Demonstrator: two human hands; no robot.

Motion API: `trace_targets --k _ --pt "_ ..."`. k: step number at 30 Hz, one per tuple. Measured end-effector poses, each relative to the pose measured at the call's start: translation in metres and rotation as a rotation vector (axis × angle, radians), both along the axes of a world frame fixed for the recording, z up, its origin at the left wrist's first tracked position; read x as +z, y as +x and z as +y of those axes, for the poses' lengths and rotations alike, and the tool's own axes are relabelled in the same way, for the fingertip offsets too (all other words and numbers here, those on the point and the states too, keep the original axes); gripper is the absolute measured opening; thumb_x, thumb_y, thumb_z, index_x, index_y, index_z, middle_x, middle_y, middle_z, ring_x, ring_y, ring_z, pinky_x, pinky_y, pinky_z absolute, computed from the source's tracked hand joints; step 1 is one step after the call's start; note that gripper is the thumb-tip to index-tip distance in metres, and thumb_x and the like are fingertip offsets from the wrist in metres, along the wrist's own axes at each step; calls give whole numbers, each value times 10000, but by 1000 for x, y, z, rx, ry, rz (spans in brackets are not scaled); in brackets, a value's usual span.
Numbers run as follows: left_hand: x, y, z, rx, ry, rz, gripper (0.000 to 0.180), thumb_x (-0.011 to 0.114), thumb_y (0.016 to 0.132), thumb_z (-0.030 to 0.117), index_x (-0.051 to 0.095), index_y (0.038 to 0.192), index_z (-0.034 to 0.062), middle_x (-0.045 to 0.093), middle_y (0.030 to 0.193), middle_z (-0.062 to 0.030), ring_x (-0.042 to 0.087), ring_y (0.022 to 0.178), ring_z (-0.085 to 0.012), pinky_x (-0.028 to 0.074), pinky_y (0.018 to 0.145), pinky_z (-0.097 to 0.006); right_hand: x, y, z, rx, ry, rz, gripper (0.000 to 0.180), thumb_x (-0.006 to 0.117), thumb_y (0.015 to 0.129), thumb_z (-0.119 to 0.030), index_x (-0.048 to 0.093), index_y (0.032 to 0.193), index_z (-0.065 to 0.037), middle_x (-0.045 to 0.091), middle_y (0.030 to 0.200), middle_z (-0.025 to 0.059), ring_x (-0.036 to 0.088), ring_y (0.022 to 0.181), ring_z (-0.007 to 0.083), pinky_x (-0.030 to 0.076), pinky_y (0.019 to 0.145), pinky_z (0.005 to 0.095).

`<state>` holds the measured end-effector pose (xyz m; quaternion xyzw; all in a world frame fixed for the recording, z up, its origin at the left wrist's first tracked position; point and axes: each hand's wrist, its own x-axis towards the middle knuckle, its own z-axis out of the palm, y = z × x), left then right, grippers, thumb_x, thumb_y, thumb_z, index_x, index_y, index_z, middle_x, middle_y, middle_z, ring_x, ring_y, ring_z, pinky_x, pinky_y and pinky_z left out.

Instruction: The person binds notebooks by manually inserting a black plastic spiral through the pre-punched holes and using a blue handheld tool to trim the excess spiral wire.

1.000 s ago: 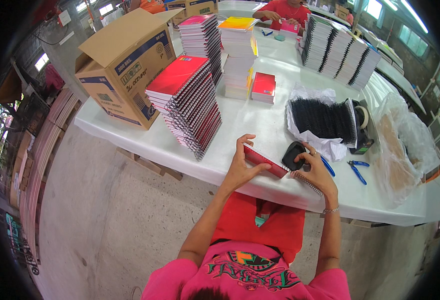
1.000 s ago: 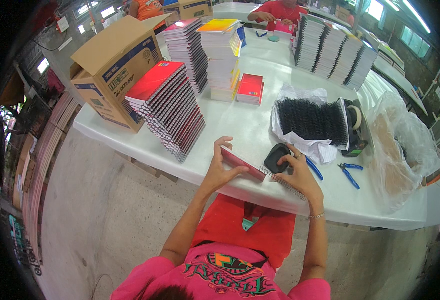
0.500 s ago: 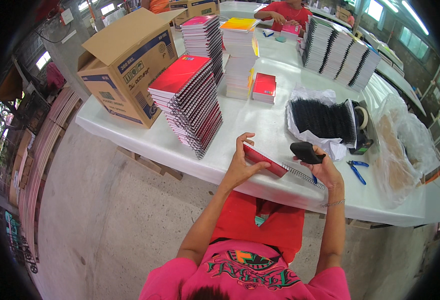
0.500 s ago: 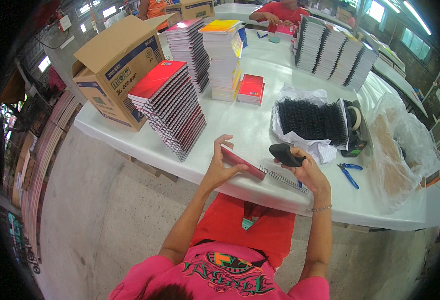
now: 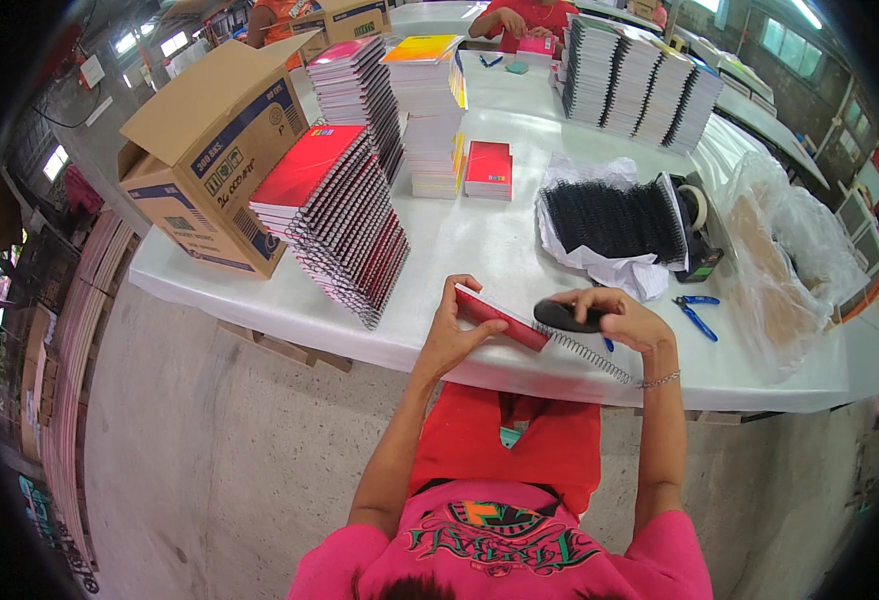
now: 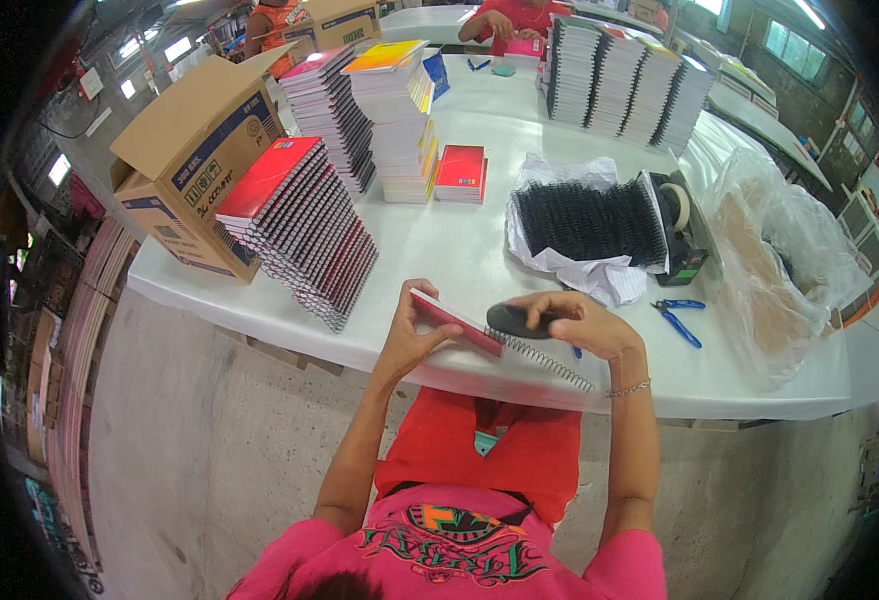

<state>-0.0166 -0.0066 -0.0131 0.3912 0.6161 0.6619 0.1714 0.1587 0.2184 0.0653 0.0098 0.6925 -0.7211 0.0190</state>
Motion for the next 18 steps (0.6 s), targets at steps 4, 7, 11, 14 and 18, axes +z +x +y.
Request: trace_targets --k 4,7,11,14,18 --pt "1 -2 -3 -31 16 21 619 857 727 180 411 1151 116 501 899 -3 500 841 -97 438 783 -255 7 -2 -15 -17 213 -62 309 800 781 -309 690 923 -57 578 1296 135 565 1056 138 443 930 276" --pt "-1 1 -1 -60 40 -101 607 850 737 176 405 1147 118 498 907 -4 500 844 -90 437 783 -257 -14 -8 -14 -256 233 -225 348 777 799 -348 682 919 -36 645 1141 118 592 967 128 464 853 257" --pt "3 0 1 -84 -3 -90 596 843 747 172 400 1142 117 496 920 -3 500 846 -86 441 788 -262 -13 11 -7 -125 -132 125 327 766 808 -324 673 906 -27 674 967 59 597 892 116 460 801 251" --pt "5 0 -1 -127 -7 -98 586 831 760 171 402 1155 115 497 925 -6 502 857 -93 445 796 -268 2 1 -15 -181 406 -262 279 768 808 -276 673 894 -28 670 1045 87 596 1003 139 463 832 248" --pt "2 -8 -4 -66 5 -23 573 805 784 145 402 1190 111 459 1002 -16 484 935 -107 428 845 -266 8 8 -18 -72 90 30 226 778 796 -216 686 900 -38 677 970 61 559 1046 123 443 893 289"
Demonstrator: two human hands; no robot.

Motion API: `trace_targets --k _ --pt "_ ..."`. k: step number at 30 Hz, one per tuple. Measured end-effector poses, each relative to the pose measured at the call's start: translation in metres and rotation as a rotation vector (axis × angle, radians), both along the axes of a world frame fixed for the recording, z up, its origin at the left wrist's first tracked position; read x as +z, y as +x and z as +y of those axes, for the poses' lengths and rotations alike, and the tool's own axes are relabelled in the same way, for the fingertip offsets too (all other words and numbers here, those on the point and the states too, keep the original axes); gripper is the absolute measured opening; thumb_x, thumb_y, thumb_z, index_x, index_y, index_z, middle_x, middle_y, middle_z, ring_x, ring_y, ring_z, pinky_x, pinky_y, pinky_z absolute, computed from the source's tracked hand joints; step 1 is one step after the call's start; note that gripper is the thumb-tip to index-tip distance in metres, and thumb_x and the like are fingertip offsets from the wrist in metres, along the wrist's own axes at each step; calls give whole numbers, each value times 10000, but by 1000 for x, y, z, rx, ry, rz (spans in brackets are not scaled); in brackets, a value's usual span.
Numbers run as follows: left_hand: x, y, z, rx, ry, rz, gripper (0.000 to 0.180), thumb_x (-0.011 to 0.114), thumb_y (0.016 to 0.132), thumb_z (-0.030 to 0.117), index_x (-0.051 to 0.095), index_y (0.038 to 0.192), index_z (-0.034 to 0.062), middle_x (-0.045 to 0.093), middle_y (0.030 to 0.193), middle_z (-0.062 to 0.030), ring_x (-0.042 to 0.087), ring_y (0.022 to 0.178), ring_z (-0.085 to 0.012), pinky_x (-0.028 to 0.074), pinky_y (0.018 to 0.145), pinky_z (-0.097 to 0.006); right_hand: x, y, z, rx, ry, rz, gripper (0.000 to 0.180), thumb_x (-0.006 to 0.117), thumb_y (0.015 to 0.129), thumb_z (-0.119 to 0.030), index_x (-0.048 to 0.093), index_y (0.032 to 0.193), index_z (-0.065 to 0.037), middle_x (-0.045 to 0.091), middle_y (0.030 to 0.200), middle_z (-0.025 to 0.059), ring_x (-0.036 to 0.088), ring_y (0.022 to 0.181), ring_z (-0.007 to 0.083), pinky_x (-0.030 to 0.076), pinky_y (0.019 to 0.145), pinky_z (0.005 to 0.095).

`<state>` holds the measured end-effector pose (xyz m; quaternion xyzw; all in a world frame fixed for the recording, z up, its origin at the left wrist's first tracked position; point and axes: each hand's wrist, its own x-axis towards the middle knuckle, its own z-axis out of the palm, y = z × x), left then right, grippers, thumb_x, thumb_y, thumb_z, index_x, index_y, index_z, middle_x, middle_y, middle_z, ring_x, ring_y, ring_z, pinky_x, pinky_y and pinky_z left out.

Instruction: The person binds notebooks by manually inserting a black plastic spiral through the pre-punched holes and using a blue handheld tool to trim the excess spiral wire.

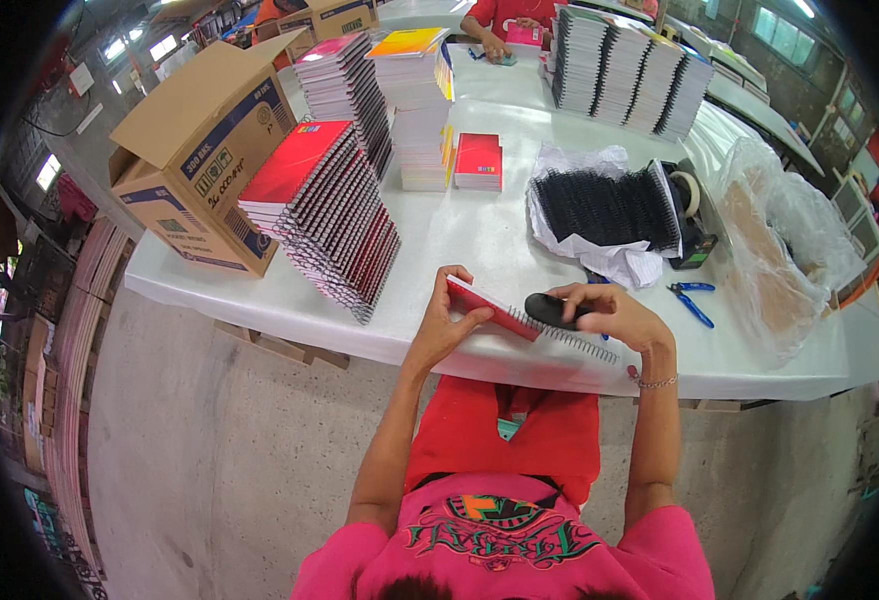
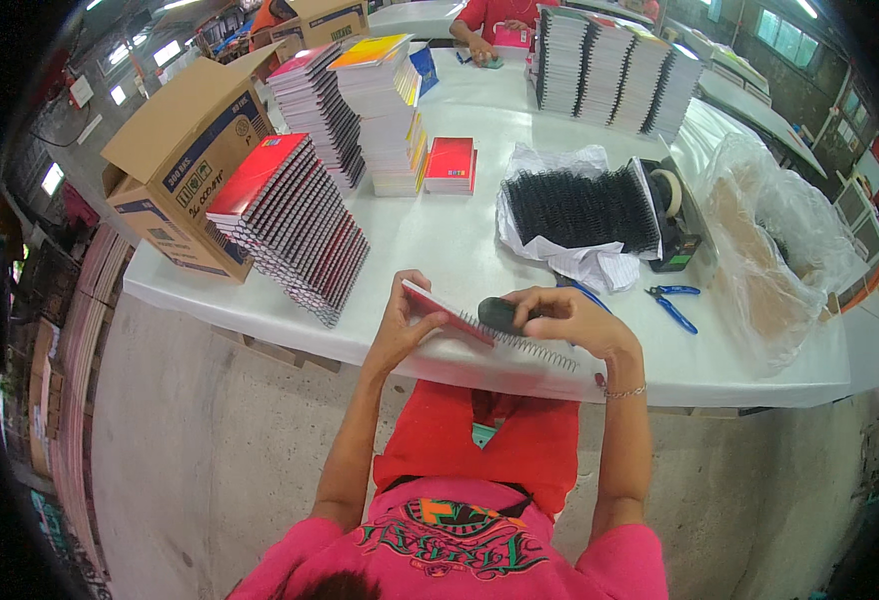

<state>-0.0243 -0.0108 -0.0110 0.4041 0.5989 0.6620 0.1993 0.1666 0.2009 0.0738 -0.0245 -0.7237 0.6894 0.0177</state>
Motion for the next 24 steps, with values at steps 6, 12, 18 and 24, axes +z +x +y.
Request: trace_targets --k 6,12,18,24 --pt "1 -2 4 -42 31 -57 544 771 812 129 402 1212 108 437 1032 -13 475 970 -107 418 866 -262 11 -1 -5 61 27 44 252 791 785 -237 684 910 -46 605 1241 105 563 1026 138 432 914 278" --pt "-1 -4 1 -115 26 -228 485 724 859 106 400 1220 112 423 1078 -15 472 1012 -113 406 908 -275 4 -13 6 28 -96 21 259 757 827 -270 661 930 -53 608 1213 94 570 964 118 444 890 260" --pt "5 9 5 4 62 -88 512 678 869 98 390 1293 93 434 1112 -52 475 1023 -136 411 938 -294 -7 -19 9 -47 -8 -149 273 761 822 -281 664 928 -48 568 1282 132 542 1076 150 409 985 287" --pt "11 12 4 128 11 286 499 656 863 103 465 1322 81 440 1150 -98 449 1093 -215 354 1004 -333 -7 -23 4 -116 102 -249 270 747 844 -290 667 953 -57 603 1145 75 549 952 112 439 856 252"
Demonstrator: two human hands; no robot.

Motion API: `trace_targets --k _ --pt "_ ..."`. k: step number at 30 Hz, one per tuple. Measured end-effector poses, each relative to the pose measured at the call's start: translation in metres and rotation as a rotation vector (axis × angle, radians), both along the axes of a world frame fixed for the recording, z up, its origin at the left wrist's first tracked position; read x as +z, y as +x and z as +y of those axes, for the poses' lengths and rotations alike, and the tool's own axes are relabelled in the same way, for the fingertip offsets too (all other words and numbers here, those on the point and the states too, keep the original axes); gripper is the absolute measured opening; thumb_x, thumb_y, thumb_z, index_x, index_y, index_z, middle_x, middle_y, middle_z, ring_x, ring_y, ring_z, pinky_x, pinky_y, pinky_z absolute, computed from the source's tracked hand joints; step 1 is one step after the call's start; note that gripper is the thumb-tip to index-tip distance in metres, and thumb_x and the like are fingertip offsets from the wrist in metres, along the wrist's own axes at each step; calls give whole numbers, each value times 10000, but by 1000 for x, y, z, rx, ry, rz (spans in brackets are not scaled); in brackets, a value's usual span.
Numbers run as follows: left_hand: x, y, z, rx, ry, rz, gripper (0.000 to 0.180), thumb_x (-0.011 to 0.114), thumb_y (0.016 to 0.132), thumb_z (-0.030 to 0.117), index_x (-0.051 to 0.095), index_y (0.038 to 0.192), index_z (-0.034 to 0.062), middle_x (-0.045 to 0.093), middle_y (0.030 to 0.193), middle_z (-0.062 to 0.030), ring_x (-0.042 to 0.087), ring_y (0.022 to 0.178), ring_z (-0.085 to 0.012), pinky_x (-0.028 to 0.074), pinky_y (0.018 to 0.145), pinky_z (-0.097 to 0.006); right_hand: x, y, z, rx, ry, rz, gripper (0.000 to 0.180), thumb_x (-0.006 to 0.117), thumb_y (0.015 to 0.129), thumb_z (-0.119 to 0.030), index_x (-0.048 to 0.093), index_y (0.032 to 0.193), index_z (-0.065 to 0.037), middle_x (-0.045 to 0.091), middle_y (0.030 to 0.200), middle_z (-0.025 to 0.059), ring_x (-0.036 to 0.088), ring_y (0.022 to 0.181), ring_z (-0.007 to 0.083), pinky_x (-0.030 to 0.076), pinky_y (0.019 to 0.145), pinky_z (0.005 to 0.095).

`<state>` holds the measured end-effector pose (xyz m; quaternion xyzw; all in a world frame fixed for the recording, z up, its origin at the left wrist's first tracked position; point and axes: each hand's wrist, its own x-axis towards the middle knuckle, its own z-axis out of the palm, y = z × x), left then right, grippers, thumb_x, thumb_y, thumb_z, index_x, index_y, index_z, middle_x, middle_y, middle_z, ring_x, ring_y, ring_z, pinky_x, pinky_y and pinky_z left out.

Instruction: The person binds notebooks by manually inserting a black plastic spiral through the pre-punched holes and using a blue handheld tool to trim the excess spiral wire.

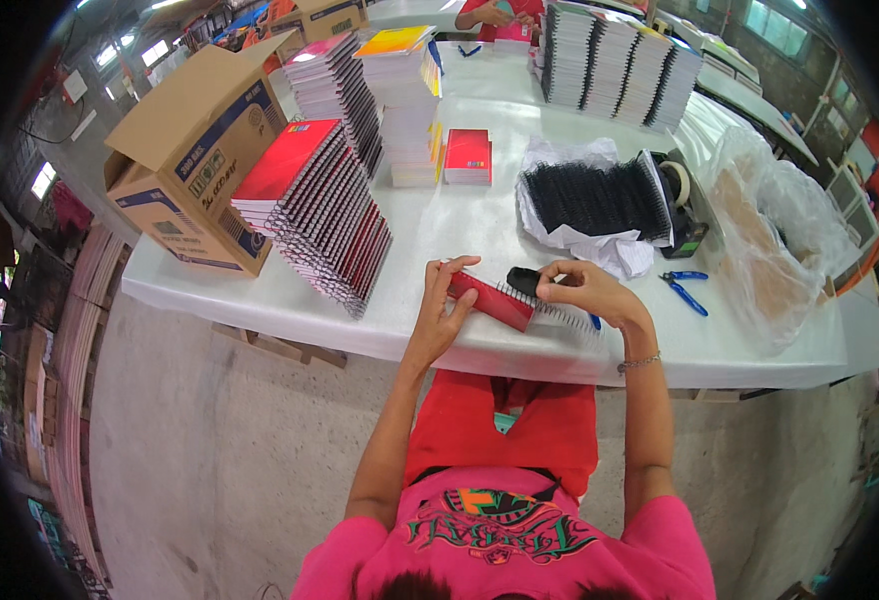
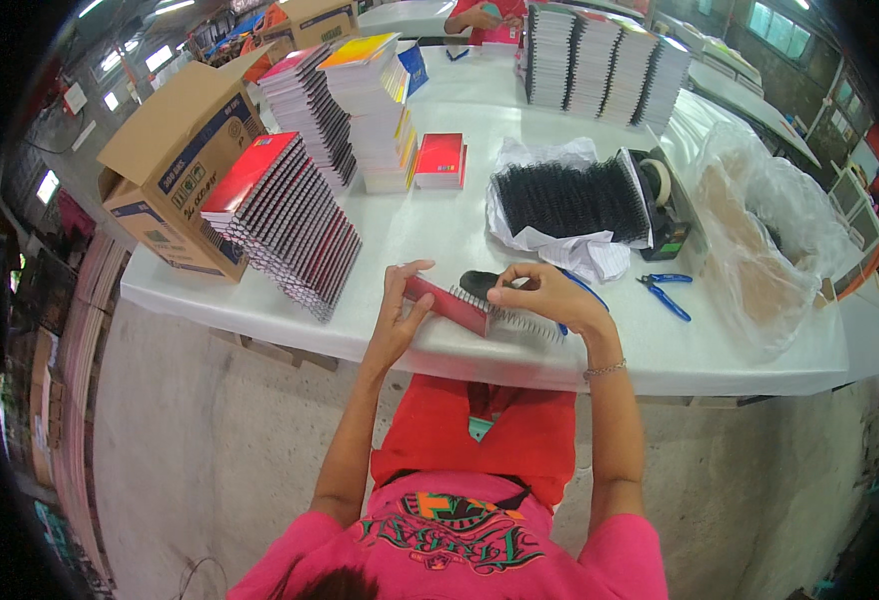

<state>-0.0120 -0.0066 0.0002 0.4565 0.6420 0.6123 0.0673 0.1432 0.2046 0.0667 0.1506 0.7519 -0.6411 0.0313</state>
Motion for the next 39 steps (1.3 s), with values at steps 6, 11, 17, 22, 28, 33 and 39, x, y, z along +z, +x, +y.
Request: trace_targets --k 6,11,17,22,28,33,39 --pt "5 4 2 -12 -43 36 433 655 869 128 501 1269 66 450 1134 -108 460 1084 -241 360 994 -344 -18 3 6 -34 -128 179 335 749 846 -360 663 965 -60 637 1006 45 547 867 103 444 766 247" --pt "2 1 1 -23 -67 9 397 666 869 141 508 1223 54 457 1109 -104 467 1057 -236 369 972 -333 2 -3 4 105 -507 299 299 747 848 -330 637 914 -61 579 1236 112 559 1057 156 433 929 254" --pt "-2 -3 4 1 -47 67 366 673 872 157 511 1178 38 463 1084 -99 478 1032 -229 377 952 -323 11 -13 2 106 -122 145 300 753 836 -337 649 931 -72 607 1175 100 564 1026 145 435 910 261" --pt "-7 -1 3 -15 -67 49 381 681 874 198 490 1177 68 440 1072 -68 457 1000 -178 413 881 -296 0 -17 -1 -19 82 70 293 739 848 -331 659 939 -64 631 951 16 548 849 90 428 768 245" --pt "-7 -2 2 -36 -65 -19 372 691 868 174 511 1169 47 460 1076 -90 482 1003 -210 399 905 -302 13 -23 -8 -51 344 -10 318 785 812 -342 666 890 -58 599 938 18 529 838 98 415 748 243" --pt "-17 -5 0 -63 -55 -103 362 695 865 164 511 1154 48 456 1071 -85 480 995 -206 396 912 -302 13 -34 -15 83 433 59 410 806 763 -423 670 896 -60 572 792 8 510 761 115 402 674 273" --pt "-4 -3 4 -39 -42 -59 351 684 874 154 514 1165 58 461 1080 -84 478 1026 -209 381 954 -309 -7 -42 5 -41 296 -4 448 796 781 -441 656 930 -43 596 880 38 520 782 140 415 698 280"
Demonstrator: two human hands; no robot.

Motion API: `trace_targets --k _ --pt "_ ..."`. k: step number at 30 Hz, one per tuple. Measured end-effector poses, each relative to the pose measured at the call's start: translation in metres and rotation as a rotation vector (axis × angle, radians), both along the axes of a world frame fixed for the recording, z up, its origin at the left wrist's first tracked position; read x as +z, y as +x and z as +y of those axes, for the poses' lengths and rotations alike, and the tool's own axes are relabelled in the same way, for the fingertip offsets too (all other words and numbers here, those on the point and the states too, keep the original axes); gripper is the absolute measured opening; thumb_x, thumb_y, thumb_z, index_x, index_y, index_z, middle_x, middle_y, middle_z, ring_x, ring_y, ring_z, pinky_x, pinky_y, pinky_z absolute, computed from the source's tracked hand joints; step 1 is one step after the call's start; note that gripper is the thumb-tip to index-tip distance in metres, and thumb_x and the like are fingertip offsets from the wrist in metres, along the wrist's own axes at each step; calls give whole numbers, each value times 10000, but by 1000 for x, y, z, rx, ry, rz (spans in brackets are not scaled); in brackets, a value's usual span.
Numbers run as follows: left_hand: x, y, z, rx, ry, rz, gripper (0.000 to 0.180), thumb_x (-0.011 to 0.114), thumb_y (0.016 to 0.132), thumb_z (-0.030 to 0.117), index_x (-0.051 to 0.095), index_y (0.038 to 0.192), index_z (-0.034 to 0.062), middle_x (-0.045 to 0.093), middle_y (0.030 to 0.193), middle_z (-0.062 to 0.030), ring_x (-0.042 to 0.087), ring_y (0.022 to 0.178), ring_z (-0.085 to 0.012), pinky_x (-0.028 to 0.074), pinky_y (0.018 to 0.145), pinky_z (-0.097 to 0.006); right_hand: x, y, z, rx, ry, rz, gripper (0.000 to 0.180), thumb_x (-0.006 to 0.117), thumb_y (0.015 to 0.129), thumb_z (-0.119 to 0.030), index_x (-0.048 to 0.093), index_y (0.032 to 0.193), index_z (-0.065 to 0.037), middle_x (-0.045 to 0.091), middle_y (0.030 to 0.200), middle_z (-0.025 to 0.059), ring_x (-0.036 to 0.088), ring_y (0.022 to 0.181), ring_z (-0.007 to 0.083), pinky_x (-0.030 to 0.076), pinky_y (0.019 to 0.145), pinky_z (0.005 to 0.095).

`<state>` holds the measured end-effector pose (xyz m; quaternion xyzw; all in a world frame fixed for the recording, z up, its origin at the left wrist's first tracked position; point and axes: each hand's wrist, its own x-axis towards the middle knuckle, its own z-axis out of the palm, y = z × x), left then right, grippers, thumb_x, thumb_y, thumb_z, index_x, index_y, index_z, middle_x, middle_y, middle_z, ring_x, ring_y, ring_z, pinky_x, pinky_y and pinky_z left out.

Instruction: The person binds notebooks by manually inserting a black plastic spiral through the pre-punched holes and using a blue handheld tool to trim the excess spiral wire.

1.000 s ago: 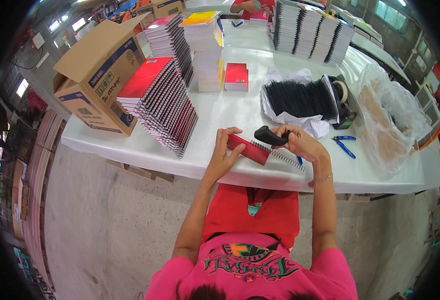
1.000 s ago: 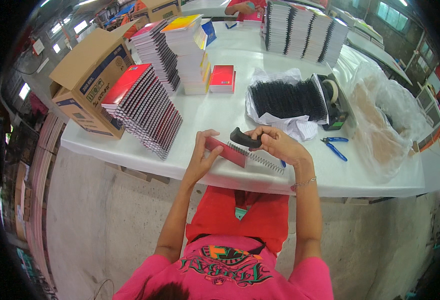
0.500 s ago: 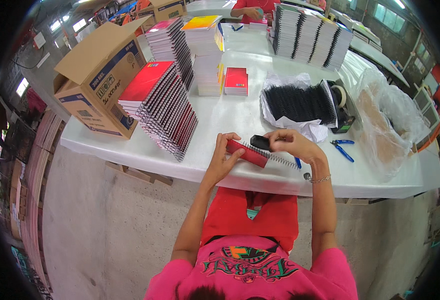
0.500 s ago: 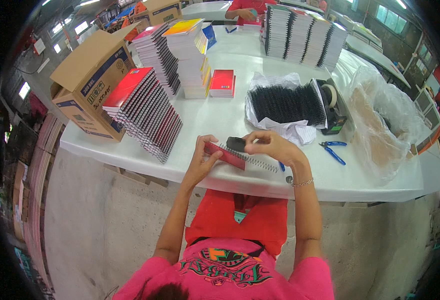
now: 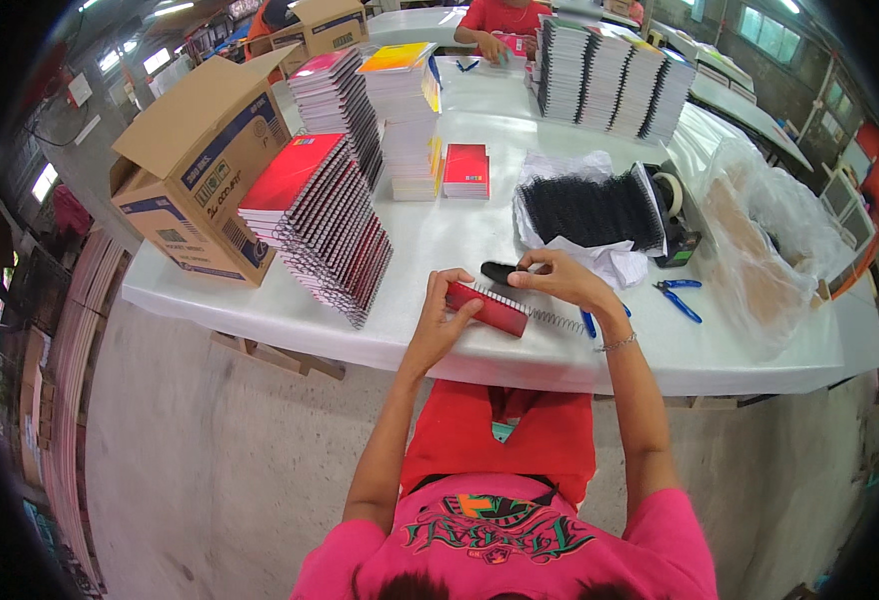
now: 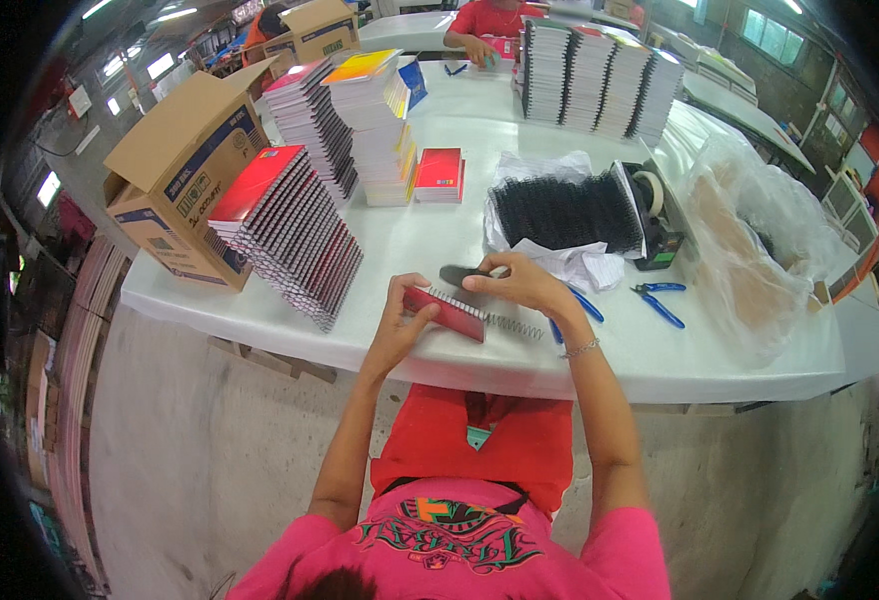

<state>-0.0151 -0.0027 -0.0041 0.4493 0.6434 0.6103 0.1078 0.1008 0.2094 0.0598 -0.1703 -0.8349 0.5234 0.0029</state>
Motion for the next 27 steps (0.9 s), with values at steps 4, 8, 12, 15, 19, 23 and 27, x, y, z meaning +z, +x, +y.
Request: trace_targets --k 4,8,12,15,19,23,27 --pt "4 9 3 47 20 -24 352 690 868 155 521 1157 46 467 1077 -92 482 1042 -224 376 964 -317 -10 -8 4 -71 352 352 455 823 756 -380 646 1023 -57 490 1298 143 513 1090 249 440 928 356" --pt "-2 21 9 236 46 73 357 702 860 175 532 1142 39 492 1075 -109 493 1032 -242 388 936 -333 -3 -10 6 -10 576 314 383 791 782 -357 668 1045 -106 502 1315 200 483 1173 361 400 996 434" --pt "-6 25 12 325 58 115 366 705 864 190 532 1150 40 496 1066 -105 504 1008 -241 405 899 -340 17 -3 -22 77 674 373 275 732 832 -283 679 1040 -110 589 1179 153 505 1077 322 378 953 407" --pt "-5 29 14 335 78 130 359 702 869 184 534 1153 42 495 1053 -100 510 994 -239 410 886 -338 14 2 -49 -11 840 460 257 739 795 -266 684 984 -99 617 1056 93 517 1028 304 383 891 420" --pt "-3 28 10 322 84 127 356 708 865 173 538 1151 45 499 1032 -95 516 973 -225 420 863 -333 17 3 -70 -8 767 445 302 743 784 -293 686 1008 -98 619 1064 79 499 1046 295 348 933 430" --pt "2 32 13 334 63 43 327 689 876 185 554 1133 33 553 1072 -123 505 1038 -302 407 927 -386 9 -6 -61 -67 817 486 346 728 789 -343 688 1033 -100 612 1087 95 493 1105 307 349 972 443" --pt "-2 30 15 328 78 94 331 691 875 192 557 1138 44 540 1071 -129 517 1035 -306 415 925 -381 -5 -13 -37 -157 929 509 328 702 820 -350 689 1048 -114 601 1112 96 504 1133 298 348 988 463"
